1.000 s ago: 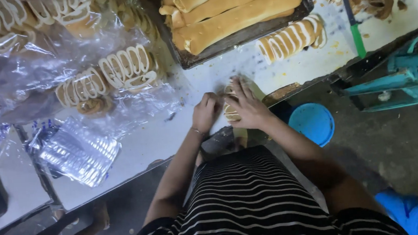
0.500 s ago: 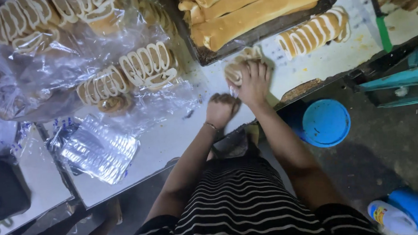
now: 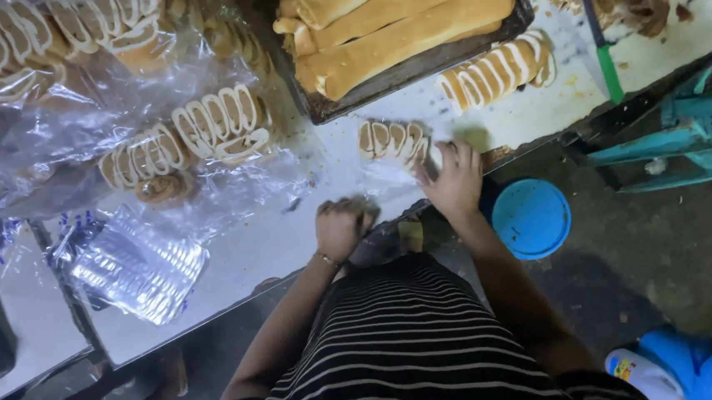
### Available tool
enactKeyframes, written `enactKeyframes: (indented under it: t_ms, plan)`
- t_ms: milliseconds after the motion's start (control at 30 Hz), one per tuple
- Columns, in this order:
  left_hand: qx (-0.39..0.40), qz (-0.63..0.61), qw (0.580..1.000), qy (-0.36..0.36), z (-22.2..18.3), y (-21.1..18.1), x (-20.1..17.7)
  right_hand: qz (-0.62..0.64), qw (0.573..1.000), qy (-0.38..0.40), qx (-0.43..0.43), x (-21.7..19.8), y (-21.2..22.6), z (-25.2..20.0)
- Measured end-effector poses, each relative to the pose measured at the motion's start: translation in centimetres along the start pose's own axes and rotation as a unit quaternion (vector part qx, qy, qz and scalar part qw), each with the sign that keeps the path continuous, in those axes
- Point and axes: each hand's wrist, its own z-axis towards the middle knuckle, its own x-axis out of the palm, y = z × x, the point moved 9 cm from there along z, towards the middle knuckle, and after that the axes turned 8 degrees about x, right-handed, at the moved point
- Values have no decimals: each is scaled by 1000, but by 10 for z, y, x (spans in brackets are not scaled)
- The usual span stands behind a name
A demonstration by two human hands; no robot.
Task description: Slicing a loaf of bread and then packing the slices into plastic bags at a bakery station.
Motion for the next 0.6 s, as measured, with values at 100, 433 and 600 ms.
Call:
enactKeyframes:
  t_ms: [100, 433, 600]
  plan:
    - [9, 96, 994, -46, 39, -44, -40, 33, 951, 256, 168, 3, -38, -32]
    - [49, -6, 992, 113, 143, -58, 49, 150, 917, 358, 93, 21, -75, -54]
    - [42, -105, 991, 65, 132, -67, 41, 183, 917, 348, 63, 15, -81, -40]
